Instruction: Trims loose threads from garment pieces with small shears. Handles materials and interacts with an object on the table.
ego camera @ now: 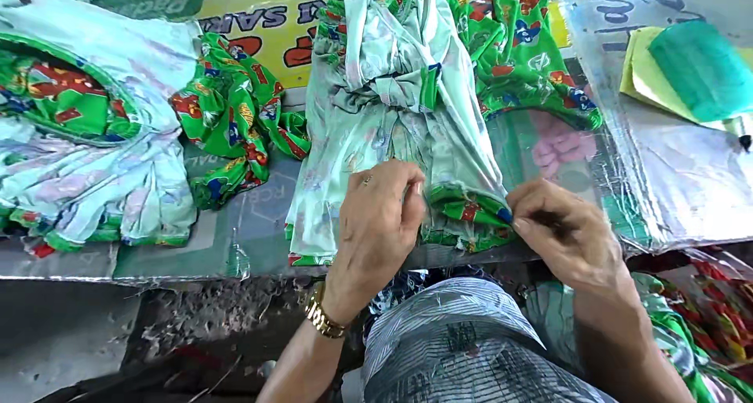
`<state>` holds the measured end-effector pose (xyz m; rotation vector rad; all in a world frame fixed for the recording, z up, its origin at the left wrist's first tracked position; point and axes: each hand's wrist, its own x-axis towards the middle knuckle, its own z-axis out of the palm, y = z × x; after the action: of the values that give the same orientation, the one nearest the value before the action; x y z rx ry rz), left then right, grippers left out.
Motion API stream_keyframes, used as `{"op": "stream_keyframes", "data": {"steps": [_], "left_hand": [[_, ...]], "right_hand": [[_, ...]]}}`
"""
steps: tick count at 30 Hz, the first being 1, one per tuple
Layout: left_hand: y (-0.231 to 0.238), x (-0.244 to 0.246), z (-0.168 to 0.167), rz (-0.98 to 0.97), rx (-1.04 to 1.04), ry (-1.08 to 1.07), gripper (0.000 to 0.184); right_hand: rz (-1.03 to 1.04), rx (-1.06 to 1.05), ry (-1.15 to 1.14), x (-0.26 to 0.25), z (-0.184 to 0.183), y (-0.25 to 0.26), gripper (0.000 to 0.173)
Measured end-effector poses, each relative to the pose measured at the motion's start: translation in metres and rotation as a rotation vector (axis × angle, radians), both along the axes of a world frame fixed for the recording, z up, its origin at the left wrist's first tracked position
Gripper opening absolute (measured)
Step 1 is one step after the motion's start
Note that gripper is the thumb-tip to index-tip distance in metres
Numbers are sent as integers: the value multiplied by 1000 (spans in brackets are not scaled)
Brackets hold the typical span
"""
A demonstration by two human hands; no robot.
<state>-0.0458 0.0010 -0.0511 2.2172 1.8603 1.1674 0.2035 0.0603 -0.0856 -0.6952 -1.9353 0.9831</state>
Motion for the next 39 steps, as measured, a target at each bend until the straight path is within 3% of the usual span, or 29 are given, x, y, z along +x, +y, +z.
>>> {"op": "stream_keyframes", "data": {"steps": [2, 5, 7, 10, 12, 15, 18, 21, 24, 28, 32, 35, 39], "left_hand": [[-1, 2, -6, 2, -23, -25, 21], [7, 11, -17, -22, -96, 175, 35], [13, 16, -22, -10, -100, 312, 24], [9, 18, -19, 35, -56, 241, 17], [-3, 15, -13, 34, 28, 148, 19], [-33, 12, -15, -17, 111, 124, 13], [-41, 6, -34, -76, 44, 270, 11], [-39, -1, -39, -82, -33, 309, 15], [-41, 4, -24, -55, 33, 210, 17], [-25, 13, -24, -154, -55, 287, 19], [-31, 16, -40, -168, -18, 330, 13], [-53, 13, -52, -140, 65, 245, 12], [-74, 12, -65, -104, 102, 132, 8]], "right_hand": [[-154, 115, -123, -7, -1, -3, 8], [-258, 320, -224, -23, 4, -2, 25], [-237, 426, -347, -33, 10, 1, 23], [-211, 493, -577, -36, 12, 9, 26], [-223, 474, -482, -25, 12, 6, 29], [-213, 497, -319, -6, 10, -12, 18], [-132, 549, -487, -3, 0, -18, 13], [-52, 514, -592, -3, 0, -15, 14], [-49, 409, -317, -1, 20, -12, 19], [135, 17, 123, -30, 28, -10, 26], [113, -233, -73, -51, 3, -8, 18], [116, -199, -133, -45, 1, -10, 16], [290, -90, -84, -40, -4, -5, 9]]}}
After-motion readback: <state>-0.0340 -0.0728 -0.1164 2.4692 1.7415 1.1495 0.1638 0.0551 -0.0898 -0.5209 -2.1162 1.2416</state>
